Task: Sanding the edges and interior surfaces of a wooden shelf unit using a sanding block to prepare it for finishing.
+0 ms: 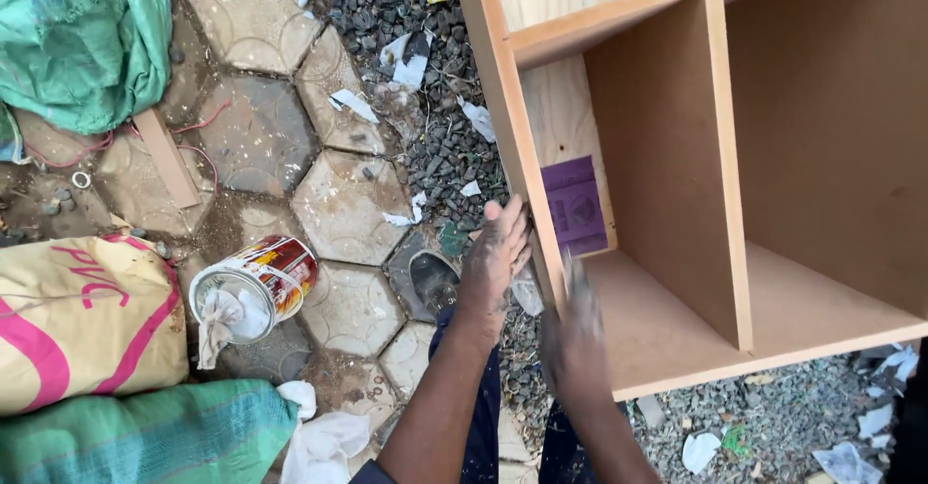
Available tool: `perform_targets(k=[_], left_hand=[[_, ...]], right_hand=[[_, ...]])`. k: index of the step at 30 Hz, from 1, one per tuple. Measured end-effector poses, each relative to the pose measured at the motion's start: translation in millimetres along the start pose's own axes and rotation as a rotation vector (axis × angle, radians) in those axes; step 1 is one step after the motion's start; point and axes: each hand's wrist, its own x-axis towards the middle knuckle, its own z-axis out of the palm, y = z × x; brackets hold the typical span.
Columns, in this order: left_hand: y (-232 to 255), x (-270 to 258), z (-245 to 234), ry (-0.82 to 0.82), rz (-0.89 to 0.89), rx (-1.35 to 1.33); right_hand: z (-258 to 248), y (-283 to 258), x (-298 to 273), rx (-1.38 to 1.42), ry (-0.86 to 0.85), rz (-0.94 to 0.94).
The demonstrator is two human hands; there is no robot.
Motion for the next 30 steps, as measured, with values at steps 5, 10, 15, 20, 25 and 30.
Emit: perform_targets(k=[5,10,15,20,25,30], left_hand=[[-4.8,5.5,0.9,-0.116,-0.063,0.024],[2.4,-8.5,-3.7,-0.097,-0.108,0.069],[-11.7,16.7,-10.7,-0.115,-0.023,0.287],[0.8,3.3,-4.8,-0.034,-0.149,0.044],[-4.6,13.2,-13.1,-0.025,-0.053,-0.048],[50.8,44.2,-4.0,-0.057,0.189,-0.016]], right_hand=[[46.4,25.7,-78.6,0.084,-0.196,0.425],[23.6,-3.6,44.5,0.248,-0.042,0.246],[-18.4,-3.8,-61.5,0.324,-0.42,0.565],[-4.0,-9.7,25.7,0.467,-0.312,0.589],[15.8,14.1,101.0,0.486,0.09,0.08],[-6.2,9.7,15.8,0.621,-0.371,0.497]])
